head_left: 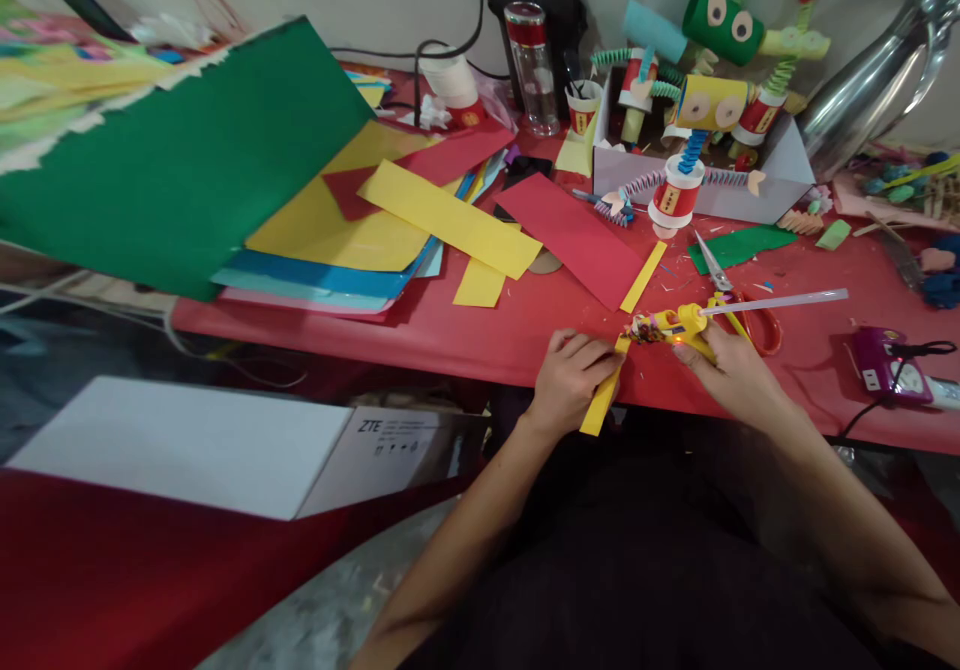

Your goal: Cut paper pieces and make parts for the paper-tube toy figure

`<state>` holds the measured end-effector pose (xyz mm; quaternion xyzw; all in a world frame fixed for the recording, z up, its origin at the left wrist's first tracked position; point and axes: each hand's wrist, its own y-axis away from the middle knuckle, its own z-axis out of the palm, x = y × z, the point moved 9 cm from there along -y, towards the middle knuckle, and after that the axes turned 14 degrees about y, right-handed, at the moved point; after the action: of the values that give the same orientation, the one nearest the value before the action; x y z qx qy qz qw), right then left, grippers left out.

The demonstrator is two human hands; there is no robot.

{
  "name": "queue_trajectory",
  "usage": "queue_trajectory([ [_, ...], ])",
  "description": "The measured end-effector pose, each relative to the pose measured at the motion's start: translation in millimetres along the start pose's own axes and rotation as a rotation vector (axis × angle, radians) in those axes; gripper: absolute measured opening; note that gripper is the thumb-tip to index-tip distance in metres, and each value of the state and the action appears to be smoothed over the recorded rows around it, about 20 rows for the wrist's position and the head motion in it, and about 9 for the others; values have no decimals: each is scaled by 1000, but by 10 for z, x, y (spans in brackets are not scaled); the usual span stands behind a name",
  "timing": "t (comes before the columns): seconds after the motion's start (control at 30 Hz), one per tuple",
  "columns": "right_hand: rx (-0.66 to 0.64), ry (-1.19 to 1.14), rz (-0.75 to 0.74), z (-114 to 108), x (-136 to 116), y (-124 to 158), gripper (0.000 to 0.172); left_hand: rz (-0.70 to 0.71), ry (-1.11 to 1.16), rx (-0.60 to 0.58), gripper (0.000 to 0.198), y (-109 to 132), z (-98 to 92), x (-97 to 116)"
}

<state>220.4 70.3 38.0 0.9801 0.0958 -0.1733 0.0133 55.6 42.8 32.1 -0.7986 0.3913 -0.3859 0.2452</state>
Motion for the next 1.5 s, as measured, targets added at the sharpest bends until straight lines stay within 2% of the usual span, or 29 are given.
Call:
queue_trajectory([
  [0.07, 8, -31, 17, -83, 64, 4, 30, -4, 2, 4, 9, 1, -4, -1],
  [0.13, 34, -83, 84, -226, 268, 6, 27, -20, 9, -6, 11, 12, 10, -21],
  [0.23, 129, -212, 316, -488, 854, 14, 29, -23, 16, -5, 16, 40, 32, -51],
  [0.33, 248, -312, 586, -678, 1501, 69, 27, 11, 100, 82, 20, 57, -32, -40],
  [0.37, 224, -314, 629, -679, 1646, 69, 28, 3, 171, 116, 21, 56, -64, -48],
  [0.4, 214, -258, 637, -701, 1742, 62, 29, -31, 261, 144, 21, 52, -93, -76],
  [0.47, 191, 28, 598, -747, 1784, 34, 31, -174, 464, 185, 17, 45, -122, -191],
  [0.53, 338, 387, 596, -859, 1637, 57, 25, -371, 636, 214, 9, 63, -108, -349],
  [0.6, 476, 549, 429, -799, 1203, -18, 22, -539, 765, 284, 11, 103, -104, -514],
  [0.63, 491, 523, 297, -684, 939, -100, 24, -601, 823, 342, 14, 125, -112, -601],
  [0.67, 452, 456, 136, -516, 653, -213, 25, -651, 881, 407, 15, 146, -121, -689],
  [0.73, 252, 344, -135, -109, 133, -458, 31, -715, 988, 518, 15, 174, -125, -858],
  [0.77, 163, 346, -185, 57, -35, -571, 36, -735, 1031, 548, 13, 178, -116, -932],
  [0.83, 43, 426, -211, 281, -210, -771, 46, -763, 1074, 553, 13, 175, -89, -1043],
  [0.93, 12, 531, -264, 365, -268, -933, 41, -784, 1055, 540, 15, 195, -77, -1130],
  [1.03, 61, 544, -381, 305, -289, -922, 29, -800, 1043, 585, 17, 247, -82, -1150],
  [1.1, 95, 484, -455, 229, -331, -865, 27, -820, 1079, 634, 18, 270, -73, -1158],
  [1.17, 155, 323, -476, 89, -381, -806, 26, -850, 1131, 666, 17, 255, -50, -1179],
  [1.27, 284, -91, -347, -179, -336, -737, 12, -894, 1202, 668, 18, 123, -8, -1237],
  [1.33, 305, -375, -231, -231, -245, -691, 15, -909, 1253, 660, 19, -31, 21, -1284],
  [1.4, 237, -590, -153, -143, -181, -662, 25, -923, 1317, 649, 19, -204, 64, -1322],
  [1.5, 146, -776, -41, 36, -72, -651, 32, -941, 1408, 628, 18, -420, 153, -1348],
])
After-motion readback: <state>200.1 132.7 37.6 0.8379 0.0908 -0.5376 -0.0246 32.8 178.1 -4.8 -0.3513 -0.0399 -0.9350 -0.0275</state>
